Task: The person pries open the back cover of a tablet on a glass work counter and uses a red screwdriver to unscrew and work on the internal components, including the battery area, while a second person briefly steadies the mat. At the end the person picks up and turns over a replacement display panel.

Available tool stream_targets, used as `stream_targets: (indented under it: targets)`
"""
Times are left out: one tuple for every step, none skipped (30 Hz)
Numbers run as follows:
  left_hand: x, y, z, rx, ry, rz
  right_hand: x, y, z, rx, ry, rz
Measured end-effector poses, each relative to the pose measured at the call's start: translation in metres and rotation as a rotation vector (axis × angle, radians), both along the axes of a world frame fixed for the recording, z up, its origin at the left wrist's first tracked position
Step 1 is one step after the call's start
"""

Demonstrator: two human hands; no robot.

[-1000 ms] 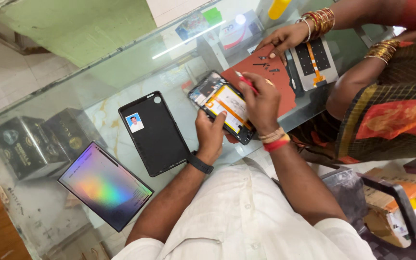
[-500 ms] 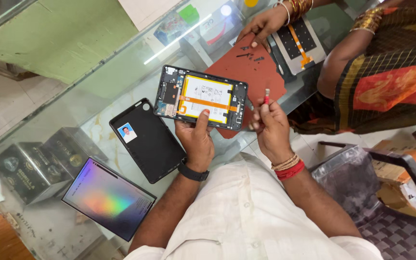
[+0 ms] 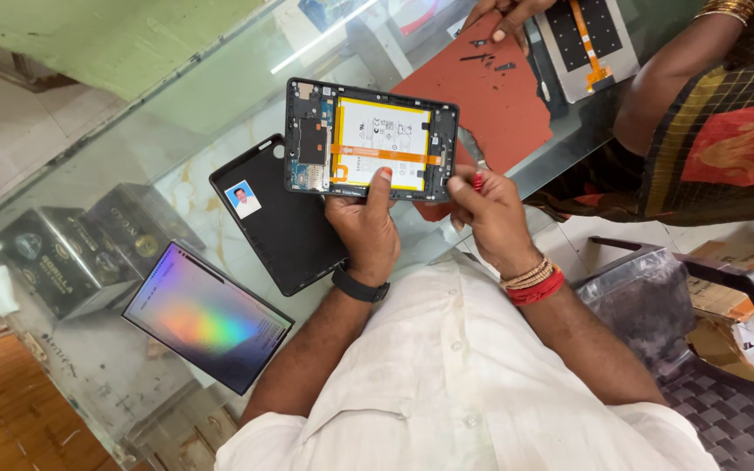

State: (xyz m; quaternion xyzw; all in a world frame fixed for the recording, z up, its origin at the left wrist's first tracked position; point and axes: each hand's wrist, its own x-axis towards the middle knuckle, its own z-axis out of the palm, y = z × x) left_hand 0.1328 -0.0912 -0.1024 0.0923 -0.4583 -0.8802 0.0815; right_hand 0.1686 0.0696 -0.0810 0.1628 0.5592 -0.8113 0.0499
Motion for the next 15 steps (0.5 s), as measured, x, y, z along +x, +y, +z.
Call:
stream_targets:
  targets:
    - [0.0,-0.001,0.0,-0.013,0.004,0.015,0.0,0.001,0.0,-0.037,0.008,-0.014]
    - [-0.001,-0.002,0.001,-0.026,0.009,0.028,-0.001,0.003,0.001,-0.013,0.012,-0.031]
    - [-0.002,-0.002,0.002,-0.037,0.015,0.04,-0.002,0.006,0.001,0.011,0.017,-0.05]
    - [-0.003,-0.003,0.003,-0.012,0.005,0.036,-0.002,0.009,0.002,0.037,0.023,-0.07]
    - [-0.005,-0.004,0.004,0.013,-0.004,0.032,-0.001,0.013,0.002,0.052,0.026,-0.074]
    - [-0.005,-0.004,0.004,0.036,-0.014,0.029,-0.001,0.016,0.002,0.065,0.027,-0.078]
    - [-0.004,-0.004,0.004,0.041,-0.007,0.026,0.001,0.017,0.001,0.078,0.026,-0.082]
    - [-0.005,-0.004,0.004,0.047,0.001,0.023,0.002,0.018,-0.001,0.11,0.012,-0.089]
    - [-0.005,-0.003,0.003,0.053,0.011,0.019,0.004,0.018,-0.003,0.142,-0.001,-0.097]
    - [-0.004,-0.003,0.003,0.072,0.01,0.003,0.005,0.018,-0.005,0.174,-0.015,-0.105]
    - [-0.004,-0.002,0.002,0.089,0.009,-0.013,0.007,0.017,-0.006,0.186,-0.008,-0.123]
    - [-0.003,-0.002,0.0,0.107,0.008,-0.029,0.008,0.017,-0.007,0.197,-0.002,-0.142]
    - [-0.002,-0.003,-0.001,0.098,-0.023,-0.049,0.009,0.017,-0.007,0.207,0.006,-0.161]
    - [-0.002,-0.002,-0.002,0.089,-0.051,-0.068,0.009,0.019,-0.005,0.249,0.045,-0.202]
    - [-0.002,-0.002,-0.003,0.08,-0.079,-0.086,0.009,0.023,-0.002,0.29,0.084,-0.242]
